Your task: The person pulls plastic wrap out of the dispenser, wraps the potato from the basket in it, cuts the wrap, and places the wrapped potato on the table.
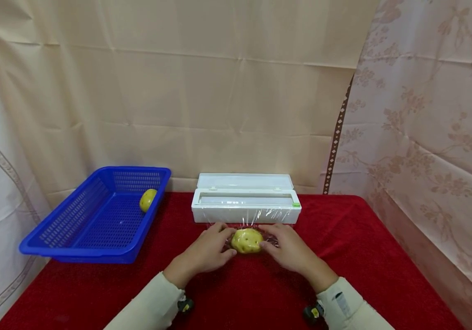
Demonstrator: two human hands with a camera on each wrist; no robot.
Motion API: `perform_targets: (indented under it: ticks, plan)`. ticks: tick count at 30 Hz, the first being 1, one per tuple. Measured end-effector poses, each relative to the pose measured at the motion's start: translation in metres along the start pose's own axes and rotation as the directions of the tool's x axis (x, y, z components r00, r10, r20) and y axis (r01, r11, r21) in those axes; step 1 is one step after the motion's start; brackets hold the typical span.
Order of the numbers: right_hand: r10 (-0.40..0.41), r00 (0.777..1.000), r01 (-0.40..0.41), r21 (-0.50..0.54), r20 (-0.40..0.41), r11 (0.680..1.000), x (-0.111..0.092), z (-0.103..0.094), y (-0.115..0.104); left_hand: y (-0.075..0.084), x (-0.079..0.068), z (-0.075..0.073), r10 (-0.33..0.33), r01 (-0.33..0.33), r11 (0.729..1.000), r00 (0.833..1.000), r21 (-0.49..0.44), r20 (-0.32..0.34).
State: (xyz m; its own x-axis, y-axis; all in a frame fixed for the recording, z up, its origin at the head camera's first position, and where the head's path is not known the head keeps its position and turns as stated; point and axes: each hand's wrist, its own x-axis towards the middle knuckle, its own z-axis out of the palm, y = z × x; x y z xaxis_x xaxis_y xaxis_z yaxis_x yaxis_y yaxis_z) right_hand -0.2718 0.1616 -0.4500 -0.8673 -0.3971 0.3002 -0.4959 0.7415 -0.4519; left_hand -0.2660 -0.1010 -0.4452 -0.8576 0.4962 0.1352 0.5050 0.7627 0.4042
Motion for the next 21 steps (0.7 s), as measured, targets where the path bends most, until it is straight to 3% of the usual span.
perform_targets:
  ticks: [4, 7, 10, 13, 17, 21]
  plan:
    - [-0.013, 0.996, 0.014, 0.014, -0.086, 1.000, 0.002, -0.005, 0.007, 0.001, 0.000, -0.002, 0.001, -0.001, 1.000, 1.000, 0.008, 0.001]
    - [0.040, 0.986, -0.037, 0.023, -0.159, 0.999, 0.004, -0.011, 0.015, 0.002, 0.000, -0.002, -0.002, 0.002, 1.000, 1.000, 0.012, 0.003]
    - [0.137, 0.959, -0.131, 0.042, -0.247, 0.991, 0.006, -0.018, 0.024, 0.004, 0.001, -0.003, -0.008, 0.008, 1.000, 1.000, 0.023, 0.001]
    - [0.235, 0.918, -0.228, 0.062, -0.319, 0.972, 0.007, -0.023, 0.035, 0.005, 0.001, -0.003, -0.011, 0.011, 1.000, 1.000, 0.027, -0.007]
    - [0.348, 0.878, -0.322, 0.133, -0.328, 0.937, 0.010, -0.027, 0.050, 0.007, 0.001, -0.004, 0.019, -0.017, 0.999, 0.999, 0.032, -0.048]
    - [0.423, 0.860, -0.357, 0.259, -0.284, 0.898, 0.016, -0.032, 0.062, 0.009, 0.006, -0.007, 0.061, -0.055, 0.997, 0.993, 0.059, -0.100]
